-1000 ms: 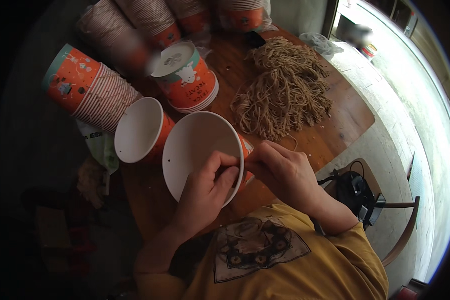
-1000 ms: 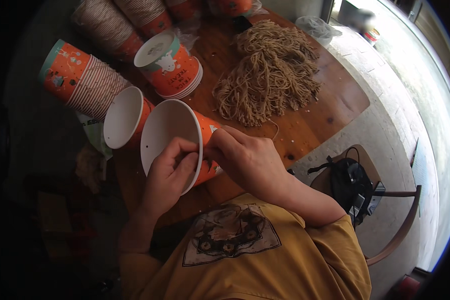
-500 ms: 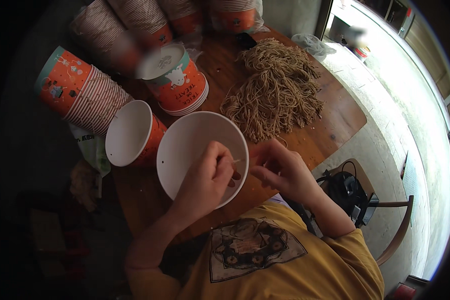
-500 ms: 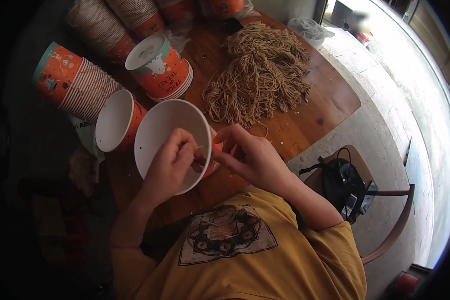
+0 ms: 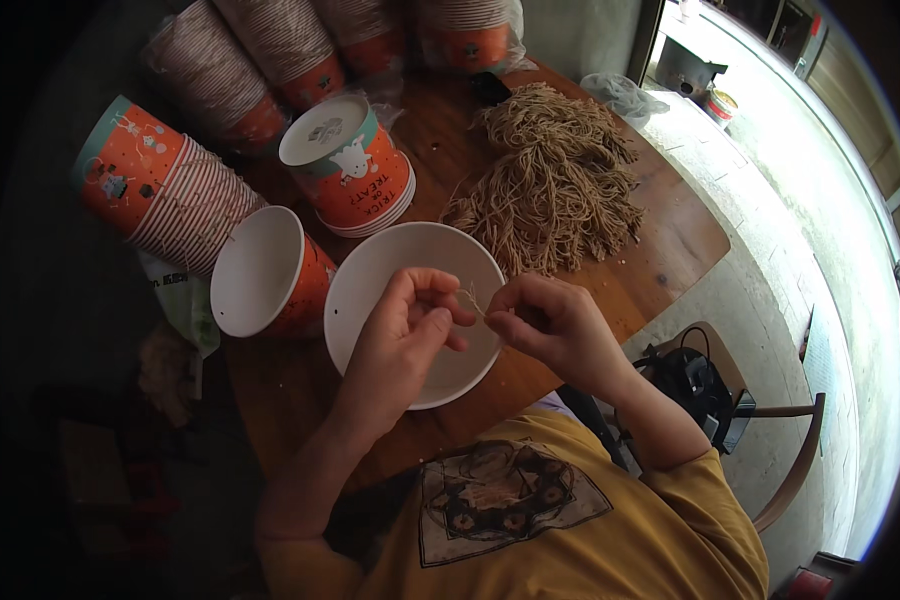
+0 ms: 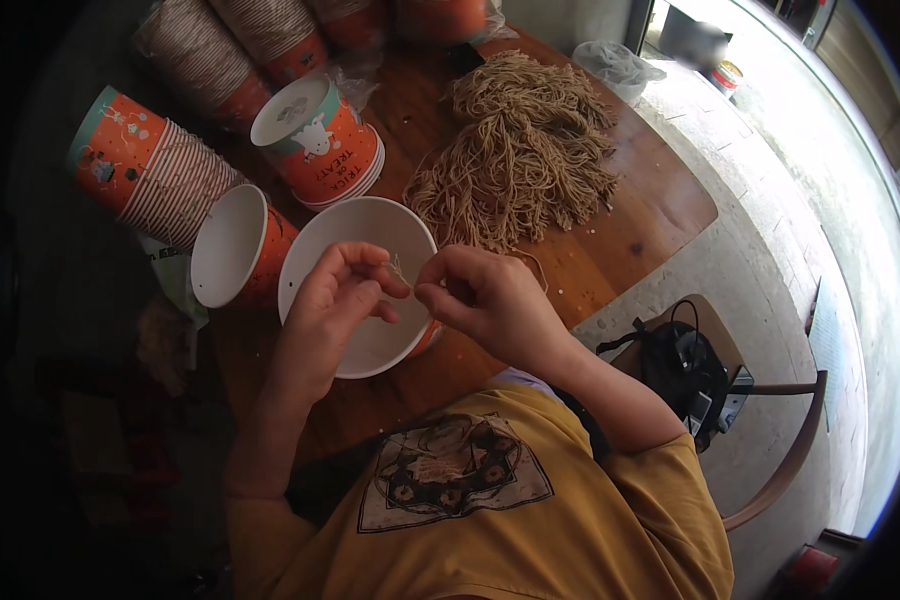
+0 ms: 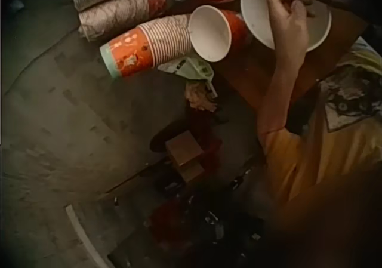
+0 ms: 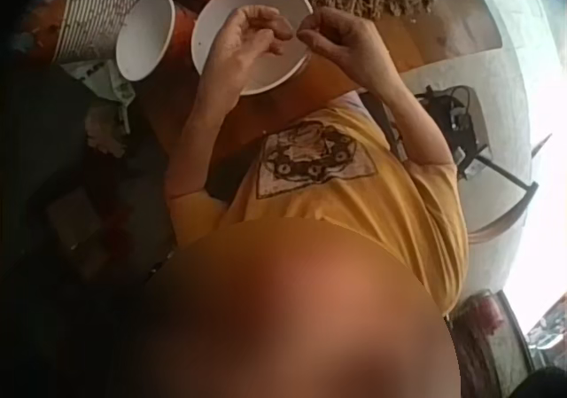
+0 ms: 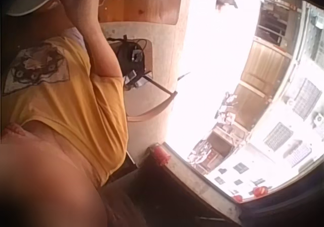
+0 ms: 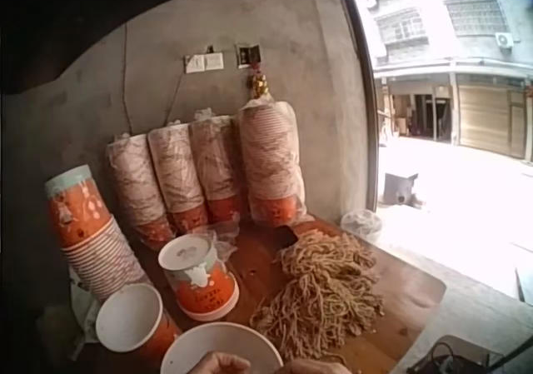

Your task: Attaching rope handles to paper Halloween buckets by threading them through pre-punched holes.

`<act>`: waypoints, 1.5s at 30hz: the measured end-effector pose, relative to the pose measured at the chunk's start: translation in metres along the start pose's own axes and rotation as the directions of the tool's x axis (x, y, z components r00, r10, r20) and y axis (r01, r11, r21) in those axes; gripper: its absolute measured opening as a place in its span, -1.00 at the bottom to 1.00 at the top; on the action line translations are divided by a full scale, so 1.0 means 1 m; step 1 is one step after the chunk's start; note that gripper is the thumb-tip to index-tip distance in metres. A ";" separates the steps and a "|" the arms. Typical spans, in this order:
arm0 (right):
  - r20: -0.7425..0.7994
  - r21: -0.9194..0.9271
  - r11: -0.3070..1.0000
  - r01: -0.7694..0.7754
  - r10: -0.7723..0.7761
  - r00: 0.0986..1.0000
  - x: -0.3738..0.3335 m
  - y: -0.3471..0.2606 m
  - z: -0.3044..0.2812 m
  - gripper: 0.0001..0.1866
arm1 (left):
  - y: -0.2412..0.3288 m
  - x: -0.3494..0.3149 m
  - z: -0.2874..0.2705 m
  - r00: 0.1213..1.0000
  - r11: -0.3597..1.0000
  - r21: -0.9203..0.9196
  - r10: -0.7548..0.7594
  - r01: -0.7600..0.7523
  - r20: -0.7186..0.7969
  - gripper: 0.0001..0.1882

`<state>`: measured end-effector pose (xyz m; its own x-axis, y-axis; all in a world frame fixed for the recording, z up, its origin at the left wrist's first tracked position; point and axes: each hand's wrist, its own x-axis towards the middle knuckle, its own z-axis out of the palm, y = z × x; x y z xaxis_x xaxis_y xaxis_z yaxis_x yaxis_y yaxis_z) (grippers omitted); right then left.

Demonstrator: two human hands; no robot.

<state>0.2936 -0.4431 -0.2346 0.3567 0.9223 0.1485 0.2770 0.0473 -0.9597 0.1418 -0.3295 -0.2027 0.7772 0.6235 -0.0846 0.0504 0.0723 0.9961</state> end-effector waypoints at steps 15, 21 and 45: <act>0.207 -0.298 0.928 0.223 -0.165 0.964 -0.002 -0.032 -0.041 -0.82 | 0.009 0.013 0.012 0.984 0.964 -0.212 -0.143 0.163 0.107 -0.82; 0.409 -0.123 0.916 0.381 -0.303 0.861 0.045 -0.055 -0.048 -0.86 | 0.000 0.026 0.013 0.960 0.975 -0.164 -0.105 0.150 0.258 -0.86; -0.043 -0.472 0.814 0.339 -0.405 0.913 -0.008 -0.010 -0.022 -0.80 | -0.004 0.028 0.014 0.932 0.921 -0.258 -0.214 0.293 0.292 -0.83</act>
<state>0.3076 -0.4598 -0.2205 0.2517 0.8067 0.5347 0.7673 0.1703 -0.6182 0.1722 -0.3229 -0.2086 0.8967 0.3384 -0.2853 0.1123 0.4496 0.8862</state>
